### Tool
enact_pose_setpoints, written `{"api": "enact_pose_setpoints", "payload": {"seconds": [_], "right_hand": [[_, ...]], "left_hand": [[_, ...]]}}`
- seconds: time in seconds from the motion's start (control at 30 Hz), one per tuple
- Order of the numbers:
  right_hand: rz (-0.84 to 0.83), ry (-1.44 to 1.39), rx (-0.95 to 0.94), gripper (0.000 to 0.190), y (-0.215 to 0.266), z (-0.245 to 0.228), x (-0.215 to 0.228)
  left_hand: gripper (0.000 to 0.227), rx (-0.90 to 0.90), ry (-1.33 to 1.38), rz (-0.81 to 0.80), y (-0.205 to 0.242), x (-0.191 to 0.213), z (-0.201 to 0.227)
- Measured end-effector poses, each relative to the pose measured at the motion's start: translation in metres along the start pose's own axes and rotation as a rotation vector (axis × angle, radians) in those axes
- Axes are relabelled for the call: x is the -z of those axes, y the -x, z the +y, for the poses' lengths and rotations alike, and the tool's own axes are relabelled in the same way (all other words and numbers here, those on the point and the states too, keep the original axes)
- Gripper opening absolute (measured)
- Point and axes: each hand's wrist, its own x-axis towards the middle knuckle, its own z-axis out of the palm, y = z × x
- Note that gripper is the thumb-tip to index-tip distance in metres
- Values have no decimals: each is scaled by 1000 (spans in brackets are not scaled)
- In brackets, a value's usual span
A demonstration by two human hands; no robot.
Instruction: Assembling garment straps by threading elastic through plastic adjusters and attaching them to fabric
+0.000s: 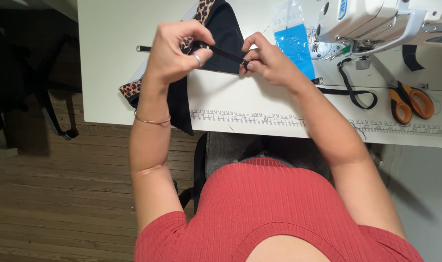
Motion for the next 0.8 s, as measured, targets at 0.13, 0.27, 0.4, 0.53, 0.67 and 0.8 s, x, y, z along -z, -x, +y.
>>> {"api": "enact_pose_setpoints", "payload": {"seconds": [0.13, 0.27, 0.4, 0.53, 0.67, 0.8], "right_hand": [[-5, 162, 18, 34, 9, -15, 8], [-71, -161, 25, 79, 32, -22, 20], [59, -138, -32, 67, 59, -36, 17], [82, 2, -46, 34, 72, -6, 32], [97, 16, -195, 6, 88, -8, 36], [29, -46, -220, 20, 106, -2, 50]], "left_hand": [[15, 1, -62, -144, -10, -24, 4], [29, -133, -211, -293, -22, -53, 5], [40, 17, -124, -412, -28, -71, 3], [24, 116, 19, -465, -34, -59, -3], [22, 210, -28, -401, -32, -47, -16], [19, 423, -273, -428, -37, -51, -29]]}}
